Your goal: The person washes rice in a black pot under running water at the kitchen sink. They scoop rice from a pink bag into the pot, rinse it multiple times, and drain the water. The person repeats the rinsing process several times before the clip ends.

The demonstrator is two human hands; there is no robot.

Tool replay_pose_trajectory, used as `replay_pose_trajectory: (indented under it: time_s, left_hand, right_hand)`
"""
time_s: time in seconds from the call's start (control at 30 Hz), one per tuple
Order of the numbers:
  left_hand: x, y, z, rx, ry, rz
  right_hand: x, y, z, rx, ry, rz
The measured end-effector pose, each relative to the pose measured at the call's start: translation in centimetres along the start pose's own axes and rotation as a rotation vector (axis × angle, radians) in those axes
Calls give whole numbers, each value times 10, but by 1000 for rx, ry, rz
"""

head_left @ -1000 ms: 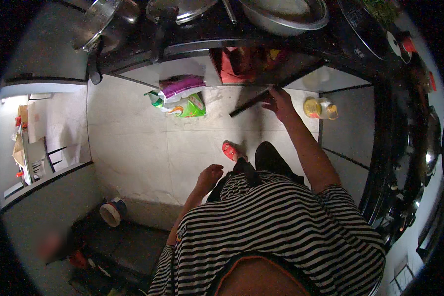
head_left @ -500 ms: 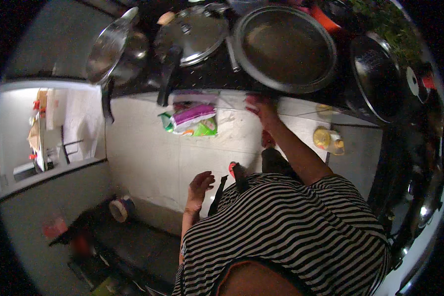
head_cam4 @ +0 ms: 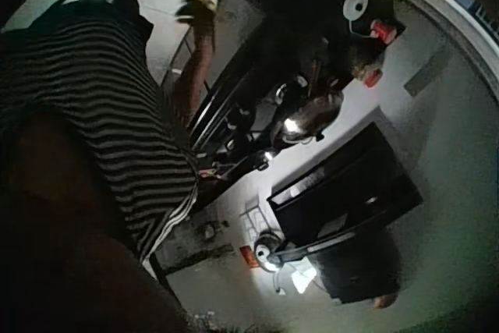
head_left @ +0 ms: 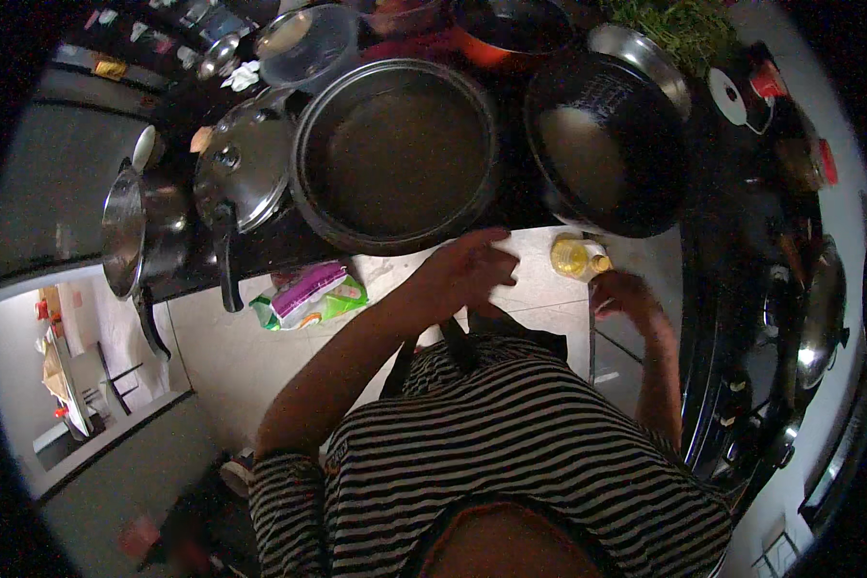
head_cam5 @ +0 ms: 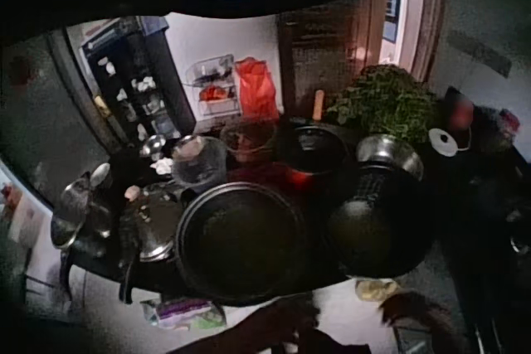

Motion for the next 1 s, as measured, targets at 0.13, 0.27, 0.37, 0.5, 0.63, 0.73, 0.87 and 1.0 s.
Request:
replay_pose_trajectory:
  time_s: [0.13,0.27,0.37,0.5,0.63,0.73,0.87,1.0]
  left_hand:
    - [2,-61,-20,-156,-92,92]
    - [10,-109,-21,-284,-51,101]
    - [33,-131,-10,-295,29,99]
    - [25,-112,-34,-214,46,-60]
    - [25,-44,-47,-211,-363,-278]
    - [16,17,-66,-157,-336,-279]
    - [19,96,-75,-244,-329,-334]
    - [52,204,-78,-489,-355,-410]
  right_hand:
    - [58,71,98,-417,-595,514]
    - [114,78,103,-522,-448,512]
    - [117,57,76,-222,-552,321]
    - [45,34,99,-305,-619,482]
    - [-30,80,61,-378,-870,570]
    - [-82,94,37,-402,-803,711]
    - [-72,130,0,-403,-620,775]
    - [-54,163,-75,-310,-430,642]
Point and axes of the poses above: each hand's wrist, its own y-axis away from the middle knuckle, its own z-axis out of the back of the hand, x = y × z, the point moved 10 cm from there along -y, towards the middle knuckle, and after that the axes turned 12 degrees about -z, right-handed, at the moved point
